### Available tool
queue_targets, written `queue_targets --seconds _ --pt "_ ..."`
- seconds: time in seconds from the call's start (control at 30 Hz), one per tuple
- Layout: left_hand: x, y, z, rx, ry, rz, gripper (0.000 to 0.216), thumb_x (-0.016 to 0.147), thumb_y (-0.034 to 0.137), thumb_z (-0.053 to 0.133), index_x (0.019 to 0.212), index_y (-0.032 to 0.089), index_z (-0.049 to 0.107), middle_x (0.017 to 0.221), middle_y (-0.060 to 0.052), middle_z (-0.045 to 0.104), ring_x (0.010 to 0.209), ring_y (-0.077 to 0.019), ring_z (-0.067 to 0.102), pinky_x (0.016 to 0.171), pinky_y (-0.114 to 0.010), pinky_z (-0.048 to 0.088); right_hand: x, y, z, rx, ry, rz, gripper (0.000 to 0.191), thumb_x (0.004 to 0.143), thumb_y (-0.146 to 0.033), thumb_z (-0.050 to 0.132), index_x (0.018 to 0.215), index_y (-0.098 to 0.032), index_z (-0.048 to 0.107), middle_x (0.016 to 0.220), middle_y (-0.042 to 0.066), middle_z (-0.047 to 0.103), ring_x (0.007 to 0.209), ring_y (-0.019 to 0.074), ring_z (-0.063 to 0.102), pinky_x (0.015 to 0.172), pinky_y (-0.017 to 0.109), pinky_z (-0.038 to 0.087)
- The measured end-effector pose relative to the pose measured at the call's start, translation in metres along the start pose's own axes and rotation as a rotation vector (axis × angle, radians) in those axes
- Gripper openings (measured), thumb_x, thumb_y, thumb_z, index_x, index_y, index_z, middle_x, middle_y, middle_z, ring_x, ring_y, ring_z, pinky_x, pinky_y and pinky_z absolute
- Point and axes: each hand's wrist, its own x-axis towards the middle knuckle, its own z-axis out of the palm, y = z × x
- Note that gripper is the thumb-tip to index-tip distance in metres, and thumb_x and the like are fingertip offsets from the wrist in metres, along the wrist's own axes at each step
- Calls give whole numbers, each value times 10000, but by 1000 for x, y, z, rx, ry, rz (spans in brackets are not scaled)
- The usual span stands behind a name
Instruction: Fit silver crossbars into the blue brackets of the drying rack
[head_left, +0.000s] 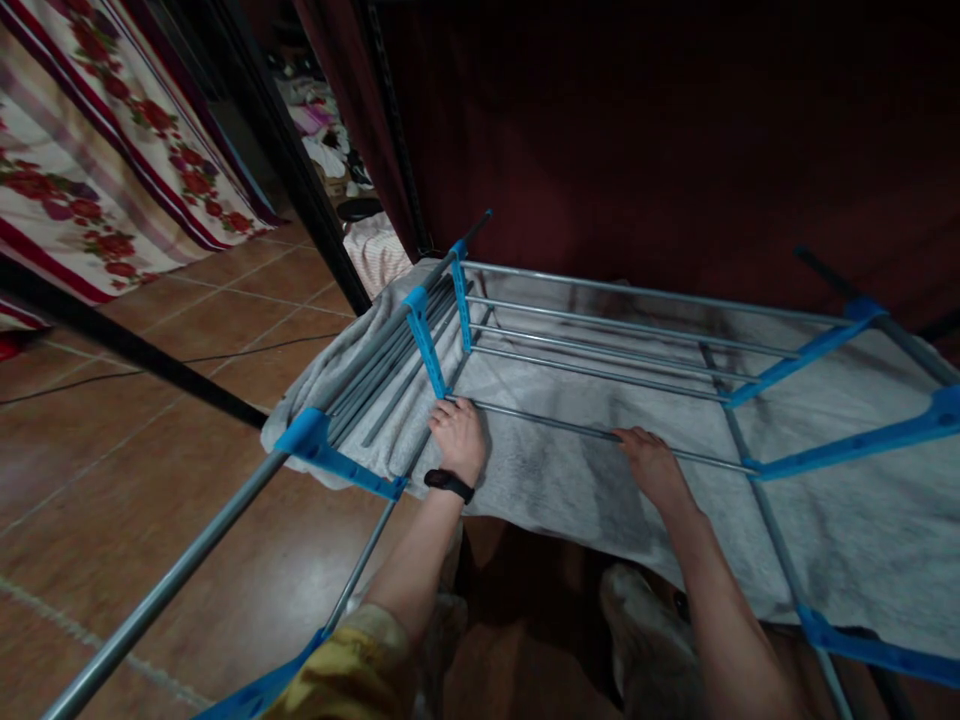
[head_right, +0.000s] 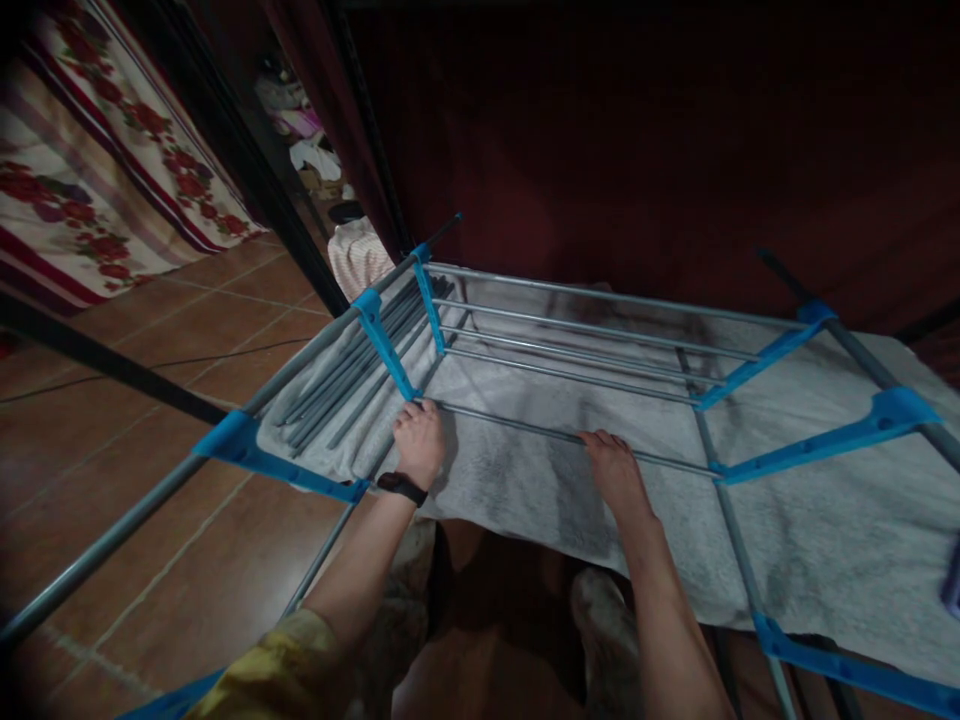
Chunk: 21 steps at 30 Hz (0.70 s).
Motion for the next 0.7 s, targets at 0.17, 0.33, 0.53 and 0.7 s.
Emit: queue_targets --seconds 0.17,0.33,0.53,0.7 --pt "-3 8 -3 9 0 -45 411 934 98 239 1235 67 517 1238 -302 551 1109 -355 575 888 -486 431 1 0 0 37 21 1 295 951 -188 412 1158 -169 621 1026 118 687 887 226 641 824 344 466" --pt "-3 12 1 4 -28 -32 456 938 94 212 1242 70 551 1307 -331 516 1193 -400 536 911 -553 413 1 0 0 95 56 17 287 952 -222 412 1143 -182 622 1035 112 689 886 229 643 808 358 478" --pt "-4 15 4 14 -58 -21 464 945 121 240 1260 74 577 1357 -320 498 1256 -423 490 952 -626 368 1 2 -1 86 35 17 287 943 -218 419 1137 -180 628 1012 119 689 897 239 640 815 368 479" --pt "-5 15 3 20 -69 -28 459 942 123 254 1271 96 571 1366 -301 501 1269 -418 478 950 -636 368 2 6 2 89 20 21 291 957 -241 407 1132 -168 627 1026 116 687 910 237 636 812 359 478"
